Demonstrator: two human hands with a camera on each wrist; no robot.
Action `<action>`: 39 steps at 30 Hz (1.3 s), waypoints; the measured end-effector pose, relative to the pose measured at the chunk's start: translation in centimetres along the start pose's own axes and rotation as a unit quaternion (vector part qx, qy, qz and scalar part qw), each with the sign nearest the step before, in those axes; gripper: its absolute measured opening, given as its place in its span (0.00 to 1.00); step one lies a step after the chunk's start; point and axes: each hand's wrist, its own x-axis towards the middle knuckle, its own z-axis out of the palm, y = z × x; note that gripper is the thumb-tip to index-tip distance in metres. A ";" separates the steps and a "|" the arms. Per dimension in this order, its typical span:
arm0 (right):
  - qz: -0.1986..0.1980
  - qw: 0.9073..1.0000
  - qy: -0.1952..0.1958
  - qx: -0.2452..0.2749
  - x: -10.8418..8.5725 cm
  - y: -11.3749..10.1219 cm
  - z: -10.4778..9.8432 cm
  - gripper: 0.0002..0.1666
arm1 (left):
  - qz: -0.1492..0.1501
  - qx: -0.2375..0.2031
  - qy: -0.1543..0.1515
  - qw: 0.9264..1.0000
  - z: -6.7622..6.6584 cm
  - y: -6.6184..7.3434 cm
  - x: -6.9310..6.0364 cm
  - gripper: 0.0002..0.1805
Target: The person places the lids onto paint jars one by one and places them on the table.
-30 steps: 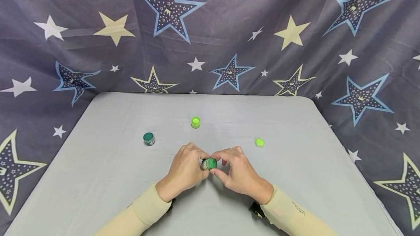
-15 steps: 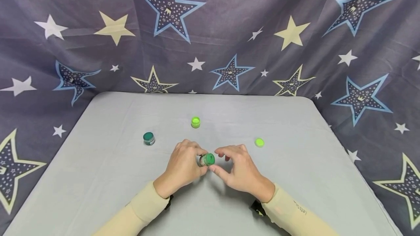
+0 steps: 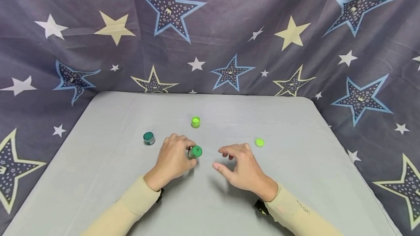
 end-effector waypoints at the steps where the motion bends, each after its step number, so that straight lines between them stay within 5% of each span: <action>1: 0.001 1.000 -0.001 0.000 0.0 0.0 0.0 0.23 | -0.002 0.002 0.000 1.000 -0.1 -0.2 0.0 0.17; 18: -0.005 0.999 -0.004 -0.049 -0.8 1.3 -0.6 0.26 | -0.033 0.036 -0.011 0.999 -1.8 -3.3 1.0 0.14; 39: 0.014 0.996 -0.018 -0.081 -2.5 3.0 -2.2 0.33 | -0.064 0.064 -0.066 0.994 -2.5 -6.0 2.9 0.10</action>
